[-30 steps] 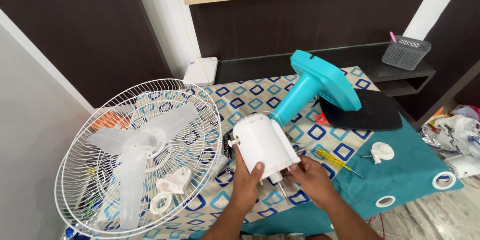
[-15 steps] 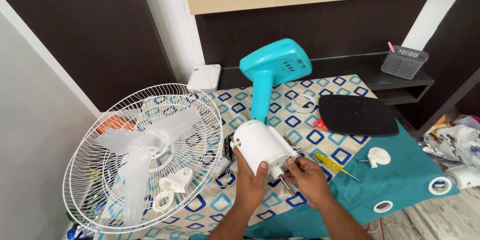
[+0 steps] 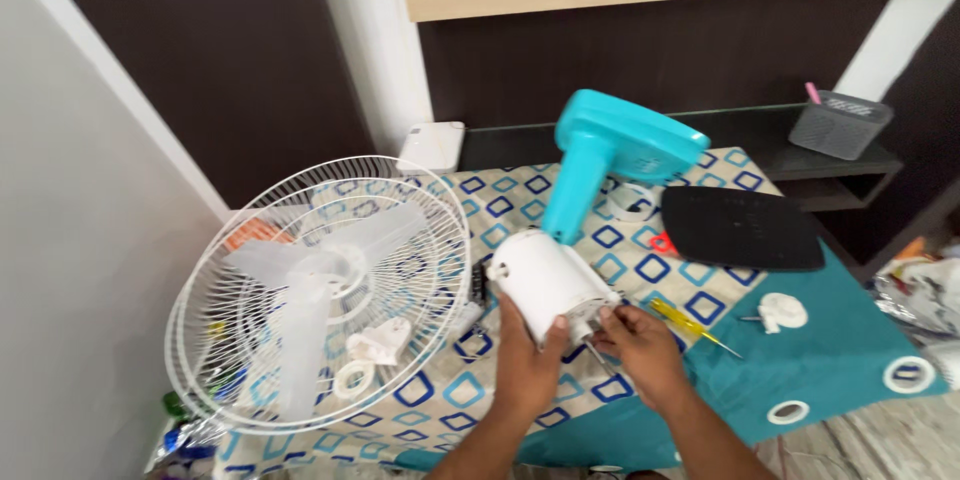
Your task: The person uses a yellow screwdriver to tighten screws on the white motor housing of a disassembled electric fan. The person holds the motor housing, rotates it, and repeatedly tightens screws on its rear plate.
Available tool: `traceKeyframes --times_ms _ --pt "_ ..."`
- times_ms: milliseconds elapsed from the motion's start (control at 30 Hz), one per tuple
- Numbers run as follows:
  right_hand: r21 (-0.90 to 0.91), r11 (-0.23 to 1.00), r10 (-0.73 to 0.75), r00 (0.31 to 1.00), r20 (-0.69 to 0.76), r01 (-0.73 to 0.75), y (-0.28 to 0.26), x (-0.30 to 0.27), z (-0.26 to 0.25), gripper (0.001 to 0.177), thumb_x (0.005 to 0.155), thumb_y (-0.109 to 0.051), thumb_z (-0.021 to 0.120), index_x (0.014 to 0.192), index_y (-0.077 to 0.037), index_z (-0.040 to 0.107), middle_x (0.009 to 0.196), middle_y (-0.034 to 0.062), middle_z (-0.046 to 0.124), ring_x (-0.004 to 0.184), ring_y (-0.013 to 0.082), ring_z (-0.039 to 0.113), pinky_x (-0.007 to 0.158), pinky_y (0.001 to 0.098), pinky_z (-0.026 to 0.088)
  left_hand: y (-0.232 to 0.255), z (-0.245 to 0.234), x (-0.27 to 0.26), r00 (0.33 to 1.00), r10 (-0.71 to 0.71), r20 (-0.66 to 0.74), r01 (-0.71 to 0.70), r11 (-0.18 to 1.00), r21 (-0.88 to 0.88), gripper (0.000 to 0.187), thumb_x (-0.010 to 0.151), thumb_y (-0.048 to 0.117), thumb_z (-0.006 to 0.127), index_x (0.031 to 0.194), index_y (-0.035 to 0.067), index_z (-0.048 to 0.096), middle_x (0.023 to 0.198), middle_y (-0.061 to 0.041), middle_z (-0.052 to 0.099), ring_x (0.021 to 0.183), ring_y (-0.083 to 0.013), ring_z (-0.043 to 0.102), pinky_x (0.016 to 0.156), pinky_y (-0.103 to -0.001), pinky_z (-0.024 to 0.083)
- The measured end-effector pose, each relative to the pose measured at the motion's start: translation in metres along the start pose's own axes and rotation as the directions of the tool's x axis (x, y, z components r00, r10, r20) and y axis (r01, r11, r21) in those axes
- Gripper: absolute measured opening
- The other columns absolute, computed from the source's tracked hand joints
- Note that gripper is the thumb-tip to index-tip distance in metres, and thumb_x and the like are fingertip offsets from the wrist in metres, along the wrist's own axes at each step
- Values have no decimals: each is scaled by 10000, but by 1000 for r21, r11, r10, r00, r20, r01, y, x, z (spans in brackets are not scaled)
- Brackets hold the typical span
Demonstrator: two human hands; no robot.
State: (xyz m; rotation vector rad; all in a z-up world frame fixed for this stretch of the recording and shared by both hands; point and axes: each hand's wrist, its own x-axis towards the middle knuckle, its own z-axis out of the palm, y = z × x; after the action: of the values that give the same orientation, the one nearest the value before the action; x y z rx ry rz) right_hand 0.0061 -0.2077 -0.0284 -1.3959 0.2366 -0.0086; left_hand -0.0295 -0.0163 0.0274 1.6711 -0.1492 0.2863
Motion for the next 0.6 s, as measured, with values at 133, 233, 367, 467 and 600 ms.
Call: traceKeyframes --times_ms 133,233,367,467,600 --pt "26 998 -52 998 26 51 3 -1 -1 307 993 -209 626 1090 75 688 931 128 711 834 185 698 798 324 591 10 -12 -12 996 -56 73 45 987 153 1054 889 402 755 1520 -168 132 1514 -339 417 1408 -394 472 1130 -397 397" --pt "66 996 -54 998 -14 55 4 -5 0 275 974 -167 634 1117 62 683 963 115 713 863 179 699 811 322 589 21 -25 -21 979 -67 191 28 979 200 1085 884 392 773 1519 -179 104 1527 -347 390 1427 -411 443 1131 -405 397" --pt "93 990 -102 994 -43 106 4 -8 2 258 978 -135 642 1131 70 676 976 121 710 871 180 690 806 316 578 46 -49 -29 932 -123 342 69 984 167 1011 883 397 761 1544 -117 194 1508 -302 462 1399 -375 499 1089 -414 465" --pt "112 987 -109 993 -54 115 5 -8 2 267 988 -135 647 1145 80 658 989 128 706 863 183 682 792 319 567 66 -68 -34 890 -143 434 89 986 141 852 884 380 745 1522 -47 377 1421 -258 583 1335 -335 583 1044 -411 511" --pt "134 984 -116 992 -44 121 5 -8 2 275 981 -130 650 1168 72 637 1006 122 701 875 176 681 802 311 568 87 -93 -38 883 -2 470 -39 996 76 661 885 340 749 1411 -11 559 1280 -176 720 1206 -285 696 1004 -384 563"
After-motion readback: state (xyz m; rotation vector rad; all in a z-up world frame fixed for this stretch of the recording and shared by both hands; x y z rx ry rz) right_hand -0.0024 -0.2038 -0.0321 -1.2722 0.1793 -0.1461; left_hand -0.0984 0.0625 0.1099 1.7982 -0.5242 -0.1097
